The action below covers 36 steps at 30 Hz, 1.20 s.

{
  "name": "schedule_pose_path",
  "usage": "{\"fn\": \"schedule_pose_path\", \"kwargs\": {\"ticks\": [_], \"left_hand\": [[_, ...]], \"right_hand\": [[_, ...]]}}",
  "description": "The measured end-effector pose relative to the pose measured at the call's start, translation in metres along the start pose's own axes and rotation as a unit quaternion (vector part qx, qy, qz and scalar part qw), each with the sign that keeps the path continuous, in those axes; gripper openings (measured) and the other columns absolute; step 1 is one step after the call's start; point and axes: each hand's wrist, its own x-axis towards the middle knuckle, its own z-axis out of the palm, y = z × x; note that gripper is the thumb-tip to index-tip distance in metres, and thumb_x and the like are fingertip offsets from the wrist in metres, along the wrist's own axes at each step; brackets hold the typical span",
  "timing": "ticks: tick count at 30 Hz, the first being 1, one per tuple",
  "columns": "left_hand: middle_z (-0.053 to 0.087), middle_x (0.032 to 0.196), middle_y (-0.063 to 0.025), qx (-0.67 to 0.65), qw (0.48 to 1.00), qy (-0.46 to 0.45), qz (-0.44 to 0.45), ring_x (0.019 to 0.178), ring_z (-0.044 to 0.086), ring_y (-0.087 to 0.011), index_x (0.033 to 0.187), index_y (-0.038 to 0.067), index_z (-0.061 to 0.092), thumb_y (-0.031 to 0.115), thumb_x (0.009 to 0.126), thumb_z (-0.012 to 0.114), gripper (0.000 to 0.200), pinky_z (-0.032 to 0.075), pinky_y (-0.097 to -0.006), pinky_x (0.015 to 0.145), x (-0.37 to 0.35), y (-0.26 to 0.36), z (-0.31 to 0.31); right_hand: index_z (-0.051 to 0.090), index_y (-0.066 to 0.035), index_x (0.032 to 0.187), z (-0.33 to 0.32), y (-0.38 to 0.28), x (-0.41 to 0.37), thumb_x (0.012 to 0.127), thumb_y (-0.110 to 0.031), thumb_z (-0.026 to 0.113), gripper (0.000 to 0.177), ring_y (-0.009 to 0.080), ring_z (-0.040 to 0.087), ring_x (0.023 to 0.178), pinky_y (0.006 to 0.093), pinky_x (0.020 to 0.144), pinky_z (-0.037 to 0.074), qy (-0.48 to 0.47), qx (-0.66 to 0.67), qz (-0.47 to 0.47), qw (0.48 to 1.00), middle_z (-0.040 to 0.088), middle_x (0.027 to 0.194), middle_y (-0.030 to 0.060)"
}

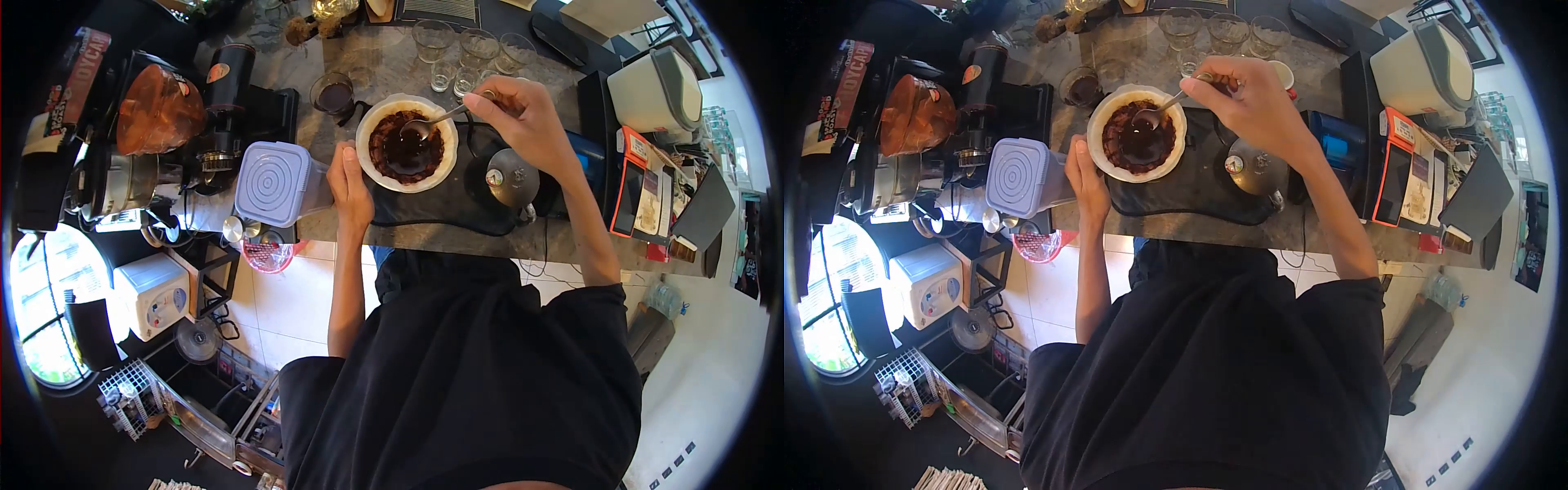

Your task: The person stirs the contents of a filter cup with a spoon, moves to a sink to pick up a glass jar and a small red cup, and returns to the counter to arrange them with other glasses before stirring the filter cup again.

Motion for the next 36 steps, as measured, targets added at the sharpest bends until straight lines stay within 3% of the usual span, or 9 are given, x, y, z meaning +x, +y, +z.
{"fn": "schedule_pose_path", "kwargs": {"ticks": [3,5,12,15,17,21,27,32,36], "left_hand": [[0.049,0.071,-0.0055,0.011,0.999,0.013,0.027,0.069,0.042,-0.0112,0.084,0.0,0.048,0.028,0.103,0.036,0.037,0.037,-0.0292,0.063,0.001,-0.001,0.003],[0.047,0.07,-0.005,0.012,0.999,0.02,0.032,0.068,0.04,-0.0107,0.082,0.0,0.047,0.028,0.103,0.036,0.037,0.036,-0.0291,0.062,0.002,-0.001,0.004],[0.042,0.064,-0.0025,-0.01,0.996,0.078,0.041,0.065,0.036,-0.0089,0.074,-0.001,0.044,0.026,0.103,0.039,0.04,0.034,-0.0293,0.057,0.003,-0.004,0.014],[0.046,0.061,-0.0035,-0.015,0.995,0.085,0.045,0.062,0.038,-0.0086,0.072,-0.002,0.047,0.027,0.103,0.039,0.043,0.034,-0.0303,0.054,0.006,-0.005,0.017],[0.049,0.057,-0.0044,-0.037,0.995,0.085,0.04,0.058,0.04,-0.0083,0.068,-0.003,0.049,0.027,0.103,0.039,0.047,0.034,-0.0313,0.052,0.008,-0.01,0.018],[0.051,0.056,-0.0046,-0.03,0.994,0.091,0.054,0.056,0.041,-0.008,0.067,-0.004,0.05,0.028,0.103,0.039,0.05,0.034,-0.0315,0.051,0.01,-0.008,0.018],[0.052,0.055,-0.0056,-0.038,0.993,0.096,0.048,0.055,0.042,-0.0084,0.067,-0.004,0.051,0.028,0.103,0.039,0.05,0.035,-0.0314,0.051,0.01,-0.008,0.019],[0.053,0.056,-0.0046,-0.029,0.994,0.098,0.045,0.056,0.043,-0.0084,0.066,-0.004,0.051,0.029,0.104,0.038,0.051,0.035,-0.0309,0.051,0.008,-0.007,0.019],[0.052,0.062,0.0022,-0.036,0.995,0.083,0.05,0.058,0.043,-0.0042,0.066,0.002,0.052,0.031,0.104,0.038,0.05,0.035,-0.0244,0.051,0.008,-0.013,0.016]], "right_hand": [[0.064,0.0,0.081,-0.006,-0.023,-0.002,0.088,-0.013,0.067,0.016,0.0067,0.037,0.056,0.025,0.051,0.029,0.006,-0.089,-0.093,0.992,0.048,0.062,-0.0004],[0.065,0.002,0.081,-0.008,-0.034,0.0,0.085,-0.016,0.069,0.019,0.0163,0.047,0.055,0.0302,0.054,0.039,0.005,-0.152,-0.161,0.975,0.054,0.065,0.0073],[0.067,0.001,0.082,-0.008,-0.042,0.006,0.084,-0.016,0.07,0.017,0.0186,0.051,0.057,0.0306,0.056,0.042,0.004,-0.143,-0.209,0.968,0.057,0.068,0.0088],[0.068,0.001,0.083,-0.004,-0.043,0.006,0.084,-0.016,0.069,0.017,0.0219,0.054,0.059,0.032,0.057,0.043,-0.05,-0.18,-0.173,0.967,0.06,0.07,0.0096],[0.068,0.001,0.083,0.003,-0.035,0.01,0.084,-0.017,0.069,0.018,0.0258,0.057,0.061,0.0347,0.059,0.044,-0.076,-0.211,-0.229,0.947,0.061,0.072,0.0107],[0.07,0.0,0.087,0.01,-0.029,0.014,0.084,-0.018,0.068,0.019,0.0289,0.059,0.064,0.0345,0.062,0.047,-0.11,-0.176,-0.218,0.954,0.064,0.073,0.0117],[0.071,0.0,0.096,0.016,-0.023,0.015,0.086,-0.017,0.068,0.02,0.0188,0.067,0.067,0.0269,0.067,0.051,-0.16,-0.07,-0.121,0.977,0.07,0.075,0.0114],[0.07,0.004,0.095,0.022,-0.01,0.009,0.086,-0.011,0.067,0.018,0.0111,0.066,0.075,0.0246,0.071,0.052,-0.128,0.12,-0.018,0.984,0.071,0.079,0.0081],[0.07,0.005,0.095,0.026,-0.003,0.005,0.085,-0.011,0.067,0.019,0.0123,0.067,0.075,0.0245,0.072,0.052,-0.089,0.122,-0.026,0.988,0.071,0.08,0.0087]]}}
